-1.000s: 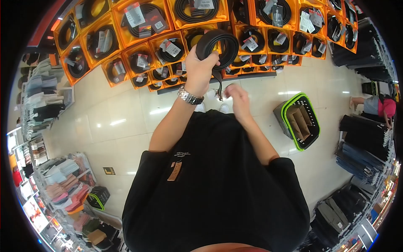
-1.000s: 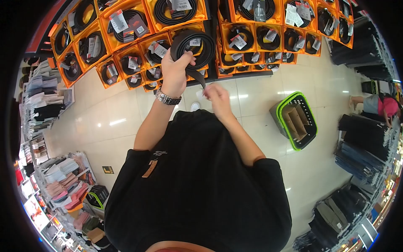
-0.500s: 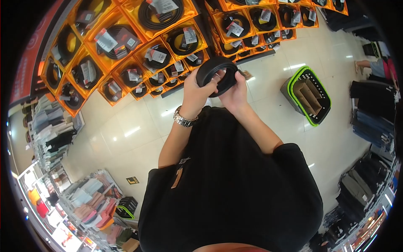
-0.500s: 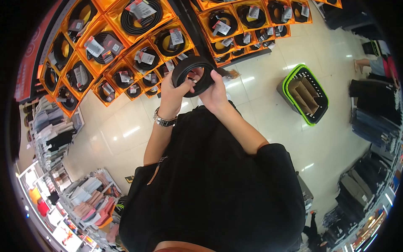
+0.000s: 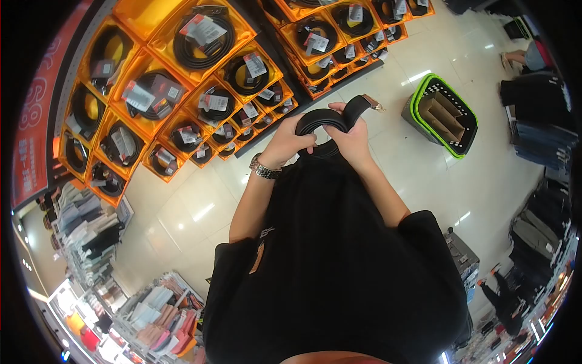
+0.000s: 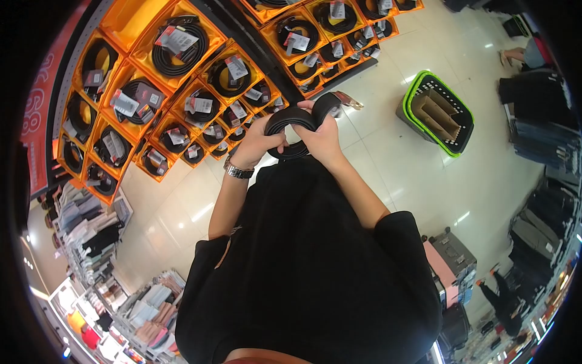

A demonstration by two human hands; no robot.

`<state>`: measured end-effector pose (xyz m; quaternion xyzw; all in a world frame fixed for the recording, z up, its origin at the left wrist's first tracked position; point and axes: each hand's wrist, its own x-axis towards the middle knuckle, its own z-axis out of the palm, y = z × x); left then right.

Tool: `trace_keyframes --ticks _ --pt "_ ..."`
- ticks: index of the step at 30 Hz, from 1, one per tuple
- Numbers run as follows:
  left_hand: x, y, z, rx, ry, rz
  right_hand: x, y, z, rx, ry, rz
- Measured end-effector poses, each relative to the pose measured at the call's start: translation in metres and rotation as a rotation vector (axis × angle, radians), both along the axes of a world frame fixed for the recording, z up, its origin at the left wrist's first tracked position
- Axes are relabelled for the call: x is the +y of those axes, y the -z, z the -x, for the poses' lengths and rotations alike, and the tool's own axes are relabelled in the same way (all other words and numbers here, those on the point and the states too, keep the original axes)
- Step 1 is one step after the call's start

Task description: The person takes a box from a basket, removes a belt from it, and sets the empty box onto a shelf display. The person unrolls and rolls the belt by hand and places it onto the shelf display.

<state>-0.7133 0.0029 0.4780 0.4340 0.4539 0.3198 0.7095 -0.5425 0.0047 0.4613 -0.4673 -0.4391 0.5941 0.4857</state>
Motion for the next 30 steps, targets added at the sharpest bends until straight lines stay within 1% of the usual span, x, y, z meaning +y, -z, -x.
trace_keyframes --ticks 1,2,4,5,7,8,9,10,11,13,14,15,17,19,21,23,25,27,30 --pt "0.001 0.004 -0.002 -0.019 -0.006 -0.001 -0.002 0.001 -0.002 -0.074 0.021 -0.029" --pt "0.001 0.007 -0.004 -0.041 0.007 -0.019 -0.002 0.003 -0.004 -0.079 0.034 -0.027" --pt "0.000 0.008 -0.011 -0.070 -0.010 -0.005 0.001 0.006 -0.009 -0.268 0.028 -0.161" --pt "-0.001 0.009 -0.013 -0.093 -0.039 0.006 0.001 0.005 -0.012 -0.271 0.033 -0.163" --pt "-0.002 0.021 -0.012 -0.107 0.000 0.001 0.003 -0.009 -0.015 -0.375 -0.010 -0.144" --pt "-0.003 0.027 -0.016 -0.086 -0.058 -0.029 0.004 -0.011 -0.018 -0.381 -0.005 -0.145" --pt "-0.005 0.032 -0.019 -0.067 -0.120 -0.059 0.006 -0.011 -0.020 -0.506 0.009 -0.258" --pt "-0.006 0.045 -0.021 -0.079 -0.123 -0.154 0.008 -0.013 -0.023 -0.630 0.021 -0.373" --pt "-0.008 0.056 -0.018 -0.085 -0.127 -0.159 0.009 -0.017 -0.026 -0.635 0.018 -0.379" --pt "-0.008 0.058 -0.014 0.230 -0.112 -0.262 0.011 -0.025 -0.036 -0.904 0.052 -0.511" --pt "-0.009 0.059 -0.012 0.212 -0.131 -0.242 0.012 -0.021 -0.044 -0.989 0.055 -0.502" --pt "-0.008 0.058 -0.010 0.205 -0.133 -0.247 0.012 -0.022 -0.051 -0.995 0.054 -0.508" --pt "-0.005 0.058 -0.005 0.222 -0.122 -0.226 0.011 -0.026 -0.063 -1.203 0.099 -0.495" --pt "-0.003 0.057 -0.004 0.199 -0.137 -0.218 0.009 -0.036 -0.074 -1.252 0.091 -0.476" --pt "-0.002 0.059 -0.004 0.163 -0.148 -0.189 0.008 -0.044 -0.085 -1.337 0.089 -0.535" --pt "-0.001 0.059 -0.007 0.142 -0.122 -0.183 0.006 -0.044 -0.096 -1.358 0.105 -0.530" --pt "0.000 0.060 -0.009 0.124 -0.094 -0.176 0.006 -0.052 -0.103 -1.341 0.154 -0.464" --pt "0.001 0.063 -0.012 0.095 -0.043 -0.187 0.008 -0.057 -0.110 -1.330 0.253 -0.515" --pt "0.005 0.062 -0.013 0.036 -0.028 -0.164 0.015 -0.062 -0.124 -1.302 0.399 -0.589"
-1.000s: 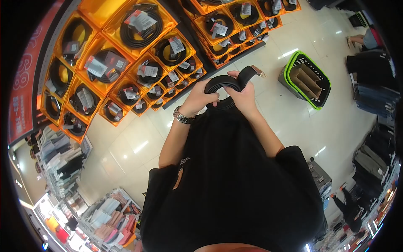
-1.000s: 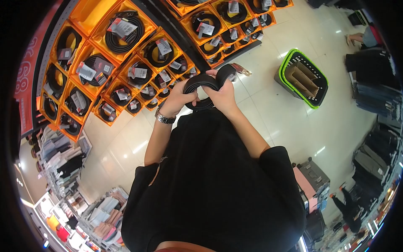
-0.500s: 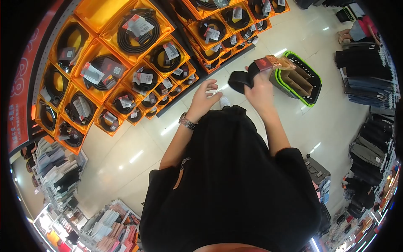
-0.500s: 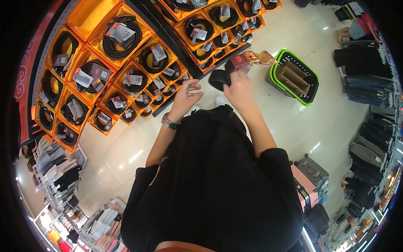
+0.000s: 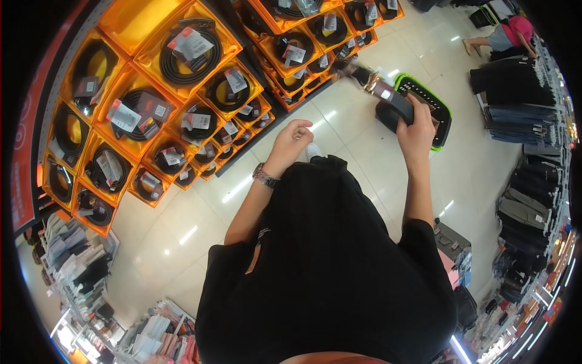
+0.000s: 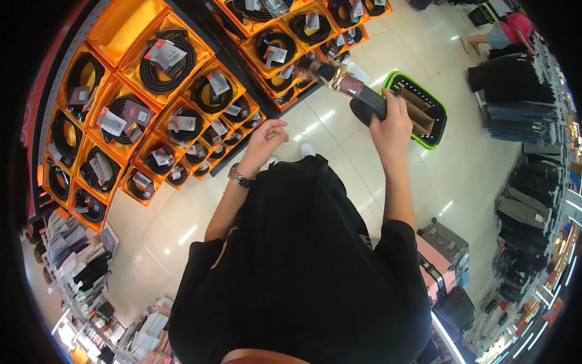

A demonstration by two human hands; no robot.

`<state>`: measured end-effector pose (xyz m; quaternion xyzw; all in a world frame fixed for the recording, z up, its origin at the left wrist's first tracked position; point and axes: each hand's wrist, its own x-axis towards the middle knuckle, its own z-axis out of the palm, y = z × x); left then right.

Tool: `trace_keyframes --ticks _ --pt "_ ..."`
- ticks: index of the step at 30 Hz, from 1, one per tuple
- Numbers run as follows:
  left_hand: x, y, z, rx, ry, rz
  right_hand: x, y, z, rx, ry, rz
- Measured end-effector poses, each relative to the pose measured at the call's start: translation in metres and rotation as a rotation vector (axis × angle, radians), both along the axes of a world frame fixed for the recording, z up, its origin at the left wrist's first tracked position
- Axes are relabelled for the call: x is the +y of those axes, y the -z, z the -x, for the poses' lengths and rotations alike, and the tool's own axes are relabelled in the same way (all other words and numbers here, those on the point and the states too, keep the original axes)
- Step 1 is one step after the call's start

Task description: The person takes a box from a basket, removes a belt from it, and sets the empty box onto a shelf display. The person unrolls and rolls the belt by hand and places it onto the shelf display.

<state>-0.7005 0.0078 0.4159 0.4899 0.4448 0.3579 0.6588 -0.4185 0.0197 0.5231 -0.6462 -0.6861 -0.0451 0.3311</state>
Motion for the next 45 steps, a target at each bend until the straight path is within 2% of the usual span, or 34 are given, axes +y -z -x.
trace_keyframes --ticks 3,4,10,12,13,15,19,21,23,25,26,27,29,31,33,34,37,39,41,43,45 --pt "0.003 -0.011 -0.001 -0.112 -0.039 0.053 0.004 0.000 0.005 0.051 0.004 0.096" --pt "0.005 -0.012 0.000 -0.112 -0.033 0.052 0.004 -0.002 0.011 0.012 0.086 0.271" --pt "0.015 -0.024 0.000 0.026 -0.010 -0.047 0.002 0.012 0.007 0.143 -0.011 0.213" --pt "0.025 -0.038 -0.003 0.214 0.047 -0.344 0.001 0.000 0.019 0.244 -0.056 0.316" --pt "0.029 -0.053 -0.006 0.215 0.046 -0.346 0.002 -0.005 0.025 0.236 -0.101 0.324" --pt "0.037 -0.087 -0.014 0.341 0.024 -0.796 0.003 -0.020 0.038 0.244 -0.148 0.426" --pt "0.047 -0.122 -0.028 0.374 0.104 -0.909 0.006 -0.037 0.058 0.337 -0.326 0.454" --pt "0.052 -0.135 -0.029 0.363 0.450 -0.330 0.010 -0.051 0.066 0.330 -0.361 0.463" --pt "0.056 -0.122 -0.030 0.428 0.286 -0.595 0.014 -0.058 0.070 0.323 -0.391 0.470" --pt "0.054 -0.124 -0.028 0.411 0.124 -0.678 0.016 -0.060 0.072 0.466 -0.434 0.415" --pt "0.054 -0.124 -0.027 0.415 0.126 -0.679 0.016 -0.063 0.073 0.525 -0.470 0.426" --pt "0.054 -0.122 -0.026 0.376 0.059 -0.600 0.016 -0.062 0.076 0.529 -0.472 0.424" --pt "0.055 -0.119 -0.023 0.297 -0.077 -0.445 0.017 -0.055 0.080 0.705 -0.403 0.295" --pt "0.056 -0.120 -0.021 0.037 -0.115 -0.306 0.018 -0.043 0.081 0.746 -0.424 0.287" --pt "0.053 -0.125 -0.021 -0.033 -0.155 -0.253 0.018 -0.029 0.091 1.251 -0.439 0.372" --pt "0.051 -0.125 -0.020 -0.032 -0.156 -0.251 0.019 -0.030 0.096 1.385 -0.385 0.364" --pt "0.053 -0.122 -0.011 0.305 -0.008 -0.230 0.025 -0.023 0.095 1.410 -0.398 0.380" --pt "0.055 -0.126 -0.005 0.218 0.027 -0.240 0.024 -0.026 0.097 1.396 -0.401 0.368" --pt "0.054 -0.132 -0.008 0.010 -0.167 -0.416 0.024 -0.031 0.098 1.203 -0.376 0.420" --pt "0.057 -0.146 -0.005 -0.036 -0.151 -0.479 0.024 -0.032 0.101 1.142 -0.396 0.416" --pt "0.057 -0.160 0.000 0.379 -0.018 -0.631 0.026 -0.030 0.102 1.020 -0.476 0.433"
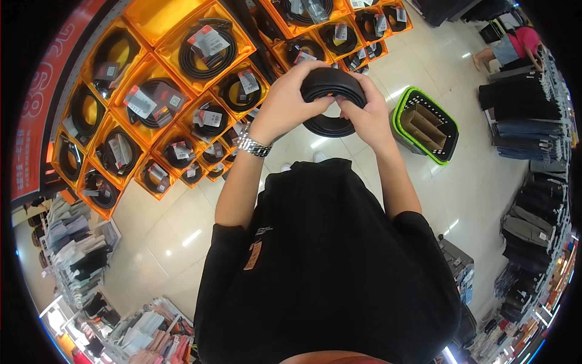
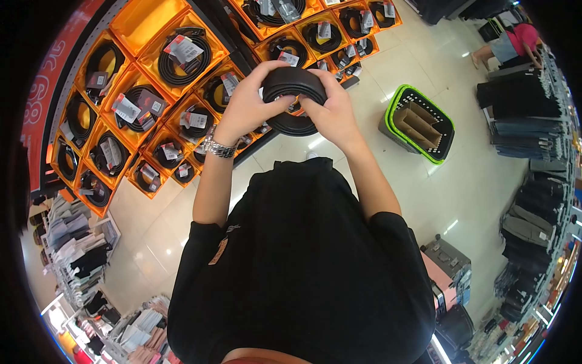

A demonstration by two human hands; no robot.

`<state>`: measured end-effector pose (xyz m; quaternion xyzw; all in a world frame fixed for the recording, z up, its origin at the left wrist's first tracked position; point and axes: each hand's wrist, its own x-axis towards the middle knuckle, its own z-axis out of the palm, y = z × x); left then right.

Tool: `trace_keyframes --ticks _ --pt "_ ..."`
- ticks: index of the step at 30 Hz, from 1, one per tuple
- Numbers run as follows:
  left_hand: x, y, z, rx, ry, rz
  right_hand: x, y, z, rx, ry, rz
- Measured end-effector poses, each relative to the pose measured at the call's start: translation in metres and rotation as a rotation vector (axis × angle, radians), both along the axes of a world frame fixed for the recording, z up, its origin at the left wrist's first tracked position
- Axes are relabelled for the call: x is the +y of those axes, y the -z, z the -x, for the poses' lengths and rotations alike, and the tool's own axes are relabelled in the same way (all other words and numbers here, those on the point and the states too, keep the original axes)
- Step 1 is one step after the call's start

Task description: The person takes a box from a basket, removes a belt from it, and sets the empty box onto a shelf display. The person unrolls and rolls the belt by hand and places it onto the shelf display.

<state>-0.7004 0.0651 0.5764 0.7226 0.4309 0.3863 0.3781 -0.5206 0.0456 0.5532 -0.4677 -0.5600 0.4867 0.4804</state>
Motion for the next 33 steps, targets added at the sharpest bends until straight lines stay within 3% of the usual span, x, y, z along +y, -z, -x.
trace_keyframes --ticks 6,9,12,16,17,19,21,22,24,27,28,30,33 --pt "-0.003 0.003 0.004 0.133 -0.042 0.166 0.014 -0.008 0.008 -0.006 -0.040 -0.094" --pt "-0.008 0.004 -0.001 -0.326 -0.124 0.333 0.021 -0.007 0.019 0.169 -0.035 -0.152" --pt "-0.008 0.009 0.001 -0.394 -0.271 0.270 0.027 -0.012 0.032 0.164 -0.064 -0.145" --pt "-0.005 -0.010 0.013 -0.564 -0.476 0.178 0.008 -0.036 0.038 -0.318 0.239 -0.788" --pt "-0.001 -0.011 0.018 -0.628 -0.485 0.078 -0.007 -0.037 0.037 -0.209 0.174 -0.806" --pt "0.000 -0.024 0.024 -0.647 -0.516 0.051 -0.034 -0.025 0.038 0.137 -0.206 -0.643" --pt "0.001 -0.029 0.025 -0.649 -0.506 0.000 -0.049 -0.010 0.050 0.267 -0.639 -0.217" --pt "0.000 -0.030 0.024 -0.647 -0.511 -0.003 -0.055 -0.002 0.059 0.330 -0.782 0.257" --pt "-0.001 -0.033 0.020 -0.718 -0.503 -0.078 -0.049 0.021 0.073 0.414 -0.882 0.489" --pt "-0.003 -0.034 0.016 -0.748 -0.523 -0.096 -0.039 0.037 0.087 0.823 -0.933 0.643" --pt "-0.003 -0.034 0.015 -0.790 -0.517 -0.114 -0.039 0.030 0.089 0.826 -0.940 0.643" --pt "-0.005 -0.036 0.012 -0.762 -0.548 -0.120 -0.038 0.020 0.096 0.996 -0.640 0.491" --pt "-0.009 -0.034 0.009 -0.759 -0.648 -0.152 -0.028 0.017 0.095 0.969 -0.527 0.278"
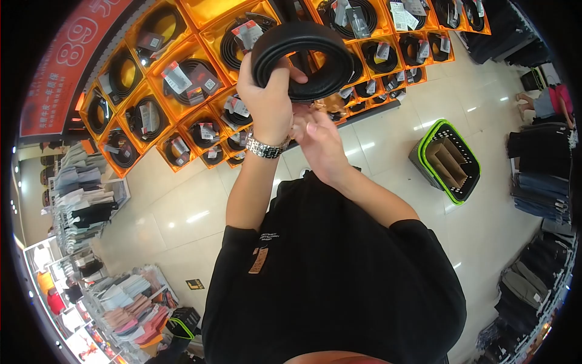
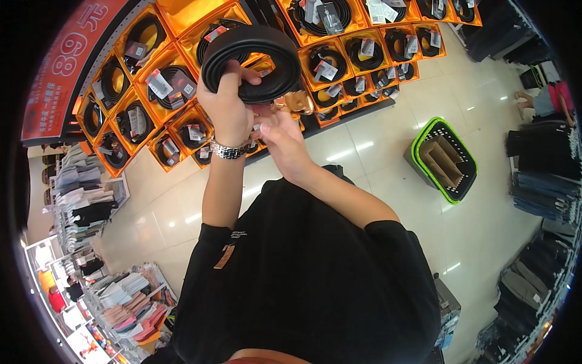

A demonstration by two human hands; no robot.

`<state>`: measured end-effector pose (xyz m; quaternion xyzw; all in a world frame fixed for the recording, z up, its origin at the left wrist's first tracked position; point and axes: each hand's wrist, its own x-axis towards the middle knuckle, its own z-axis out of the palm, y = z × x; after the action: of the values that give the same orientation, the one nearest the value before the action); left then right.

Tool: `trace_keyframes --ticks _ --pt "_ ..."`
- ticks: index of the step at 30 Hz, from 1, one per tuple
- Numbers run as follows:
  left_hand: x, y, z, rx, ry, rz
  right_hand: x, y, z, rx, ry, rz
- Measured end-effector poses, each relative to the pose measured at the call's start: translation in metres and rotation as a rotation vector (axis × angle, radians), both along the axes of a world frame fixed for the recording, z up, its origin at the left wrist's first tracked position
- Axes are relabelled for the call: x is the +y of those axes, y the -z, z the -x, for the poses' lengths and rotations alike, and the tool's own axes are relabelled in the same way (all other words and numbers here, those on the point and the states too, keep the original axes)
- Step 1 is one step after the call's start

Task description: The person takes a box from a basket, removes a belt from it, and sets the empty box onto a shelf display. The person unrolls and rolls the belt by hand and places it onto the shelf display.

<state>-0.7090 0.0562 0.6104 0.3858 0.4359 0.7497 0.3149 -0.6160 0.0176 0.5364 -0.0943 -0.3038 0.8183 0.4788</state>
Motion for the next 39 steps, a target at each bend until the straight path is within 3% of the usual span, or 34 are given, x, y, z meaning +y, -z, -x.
trace_keyframes --ticks 5,7,15,23,25,27,28,29,31,33,36,39 --pt "-0.006 0.005 -0.011 -0.095 -0.029 -0.012 0.019 -0.014 -0.007 -0.110 0.261 -0.135" --pt "-0.004 0.018 -0.013 -0.103 -0.025 -0.119 0.024 -0.019 -0.009 -0.103 0.258 -0.093" --pt "0.000 0.040 -0.038 0.004 -0.054 -0.122 0.051 -0.025 -0.020 -0.027 0.388 -0.081" --pt "-0.007 0.066 -0.065 -0.093 -0.125 -0.021 0.081 -0.022 -0.055 -0.197 0.515 -0.298" --pt "-0.015 0.054 -0.063 0.003 -0.138 0.064 0.089 -0.030 -0.067 -0.353 0.551 -0.488" --pt "-0.019 0.034 -0.059 0.373 -0.205 -0.106 0.097 -0.031 -0.078 -0.450 0.631 -0.573" --pt "-0.022 0.030 -0.053 0.505 -0.234 -0.071 0.099 -0.033 -0.084 -0.593 0.648 -0.666" --pt "-0.021 0.025 -0.050 0.659 -0.387 -0.188 0.101 -0.035 -0.088 -0.737 0.661 -0.759" --pt "-0.028 -0.006 -0.051 1.302 -0.564 -0.210 0.105 -0.036 -0.090 -0.848 0.710 -0.899" --pt "-0.024 -0.021 -0.056 1.660 -0.541 -0.131 0.112 -0.031 -0.088 -0.956 0.797 -1.107" --pt "-0.012 -0.035 -0.058 1.881 -0.426 0.094 0.111 -0.034 -0.085 -1.046 0.736 -1.181" --pt "0.000 -0.023 -0.046 1.899 -0.439 0.080 0.107 -0.048 -0.088 -1.115 0.696 -1.234"
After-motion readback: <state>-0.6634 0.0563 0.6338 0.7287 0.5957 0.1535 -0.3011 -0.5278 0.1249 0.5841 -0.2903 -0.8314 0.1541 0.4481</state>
